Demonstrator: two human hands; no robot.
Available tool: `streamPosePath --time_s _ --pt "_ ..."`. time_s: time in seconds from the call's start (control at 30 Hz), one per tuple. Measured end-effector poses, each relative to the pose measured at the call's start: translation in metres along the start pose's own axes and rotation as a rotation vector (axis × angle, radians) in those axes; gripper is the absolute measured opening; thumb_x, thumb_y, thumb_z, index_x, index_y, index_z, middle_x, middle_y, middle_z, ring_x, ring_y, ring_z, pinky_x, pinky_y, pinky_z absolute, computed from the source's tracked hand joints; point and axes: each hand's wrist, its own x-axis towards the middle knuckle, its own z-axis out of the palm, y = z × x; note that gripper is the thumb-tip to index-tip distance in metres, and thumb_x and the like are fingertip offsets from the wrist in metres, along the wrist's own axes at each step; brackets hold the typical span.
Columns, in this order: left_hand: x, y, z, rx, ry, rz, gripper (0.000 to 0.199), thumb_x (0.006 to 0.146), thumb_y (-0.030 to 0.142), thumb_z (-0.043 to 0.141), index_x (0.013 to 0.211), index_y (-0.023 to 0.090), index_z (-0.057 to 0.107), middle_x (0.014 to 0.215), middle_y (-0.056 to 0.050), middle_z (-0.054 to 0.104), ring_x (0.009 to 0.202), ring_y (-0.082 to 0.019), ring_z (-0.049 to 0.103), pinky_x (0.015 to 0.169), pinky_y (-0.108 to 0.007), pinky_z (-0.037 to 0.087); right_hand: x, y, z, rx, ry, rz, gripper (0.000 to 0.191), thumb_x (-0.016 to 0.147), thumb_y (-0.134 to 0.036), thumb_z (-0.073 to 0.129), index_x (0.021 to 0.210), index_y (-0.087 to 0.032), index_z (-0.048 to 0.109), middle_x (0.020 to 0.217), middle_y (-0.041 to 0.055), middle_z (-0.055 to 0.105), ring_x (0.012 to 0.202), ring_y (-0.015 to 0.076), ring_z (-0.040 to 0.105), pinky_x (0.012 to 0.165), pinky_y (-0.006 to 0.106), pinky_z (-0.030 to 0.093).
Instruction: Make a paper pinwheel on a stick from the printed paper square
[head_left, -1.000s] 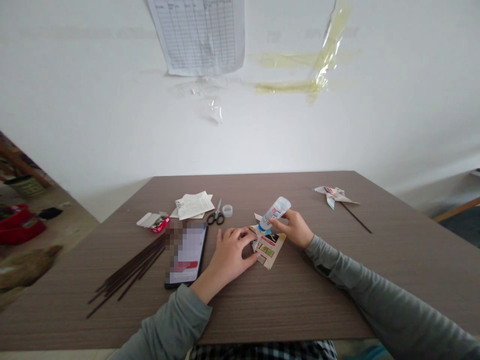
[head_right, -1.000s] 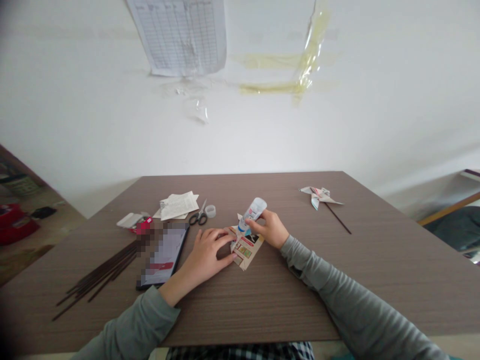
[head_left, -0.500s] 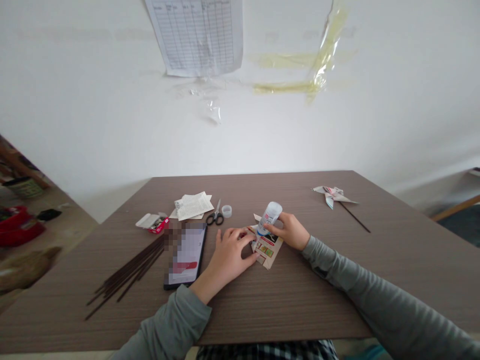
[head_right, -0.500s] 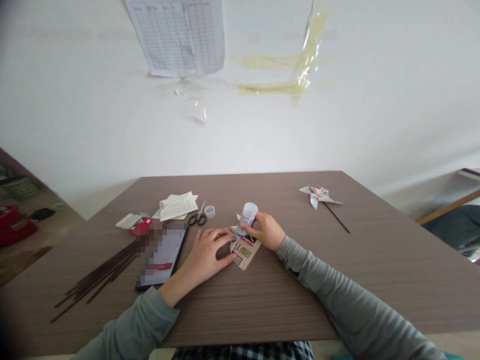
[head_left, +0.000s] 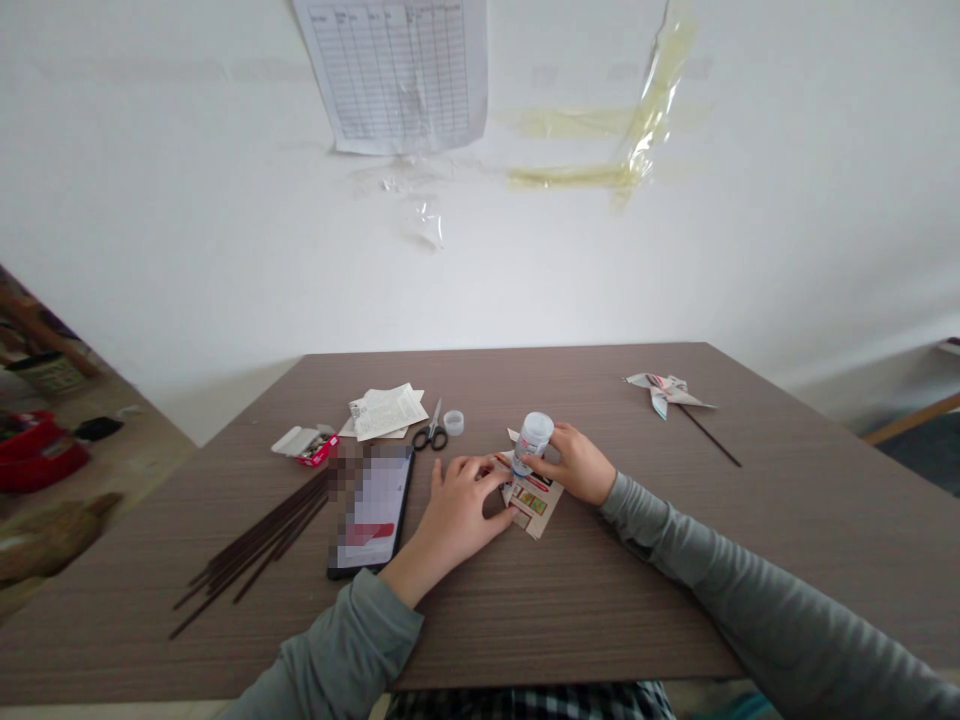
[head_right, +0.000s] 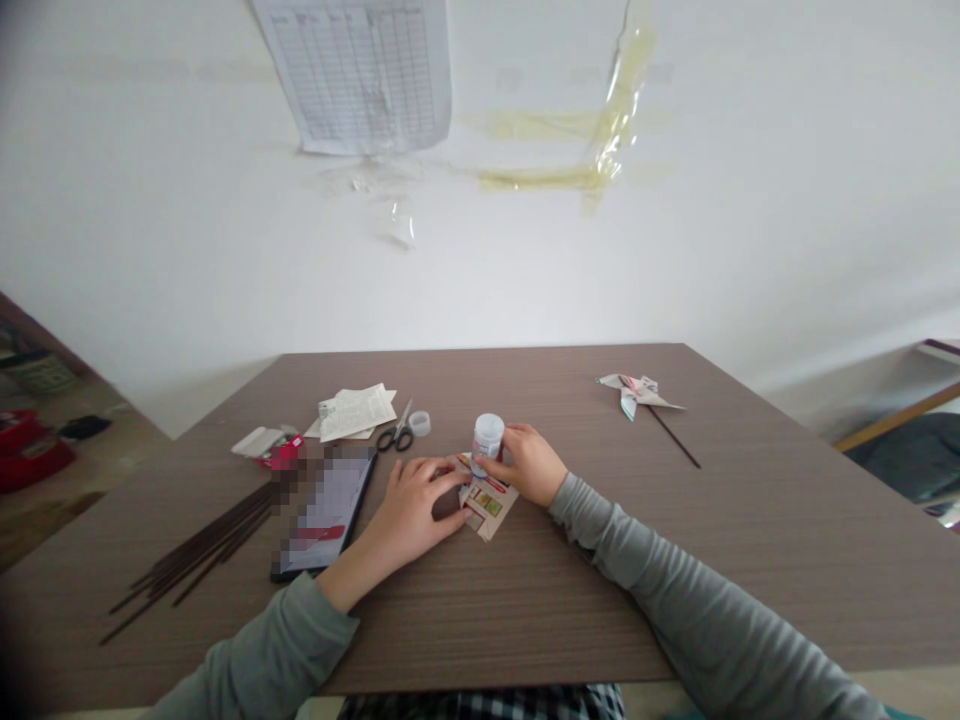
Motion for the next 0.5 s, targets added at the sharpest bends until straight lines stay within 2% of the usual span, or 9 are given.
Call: streamPosePath --time_s 0.13,0.33,0.5 --pt "-0.0001 -0.0009 -0.0001 0.017 -0.015 0.000 0.047 0.108 0.049 0.102 0.154 0.042 0.097 0.168 -0.014 0.087 0.167 -0.052 0.072 0.152 -0.096 0.039 -0.0001 -0.0003 0.0003 0.000 0.005 -0.008 0.017 0.112 -0.046 0.099 0.113 -0.030 0.093 0.112 0.0105 0.099 0.112 0.0393 0.096 0.113 0.055 0.078" --pt "-0.0005 -0.0018 -0.0002 0.003 0.004 0.015 0.046 0.106 0.048 0.103 0.151 0.043 0.098 0.166 -0.013 0.088 0.165 -0.052 0.073 0.153 -0.093 0.041 0.0003 0.0015 0.0013 -0.003 0.012 -0.037 0.018 0.112 -0.049 0.099 0.112 -0.032 0.093 0.108 0.0084 0.099 0.115 0.0392 0.095 0.117 0.057 0.077" --pt "0.0002 0.0022 -0.0016 0.001 -0.001 0.004 0.044 0.106 0.046 0.103 0.149 0.039 0.098 0.166 -0.015 0.088 0.164 -0.054 0.073 0.150 -0.099 0.038 0.0005 0.0026 0.0015 -0.014 -0.002 -0.051 0.019 0.113 -0.051 0.099 0.112 -0.033 0.092 0.106 0.0076 0.098 0.114 0.0392 0.096 0.120 0.058 0.076"
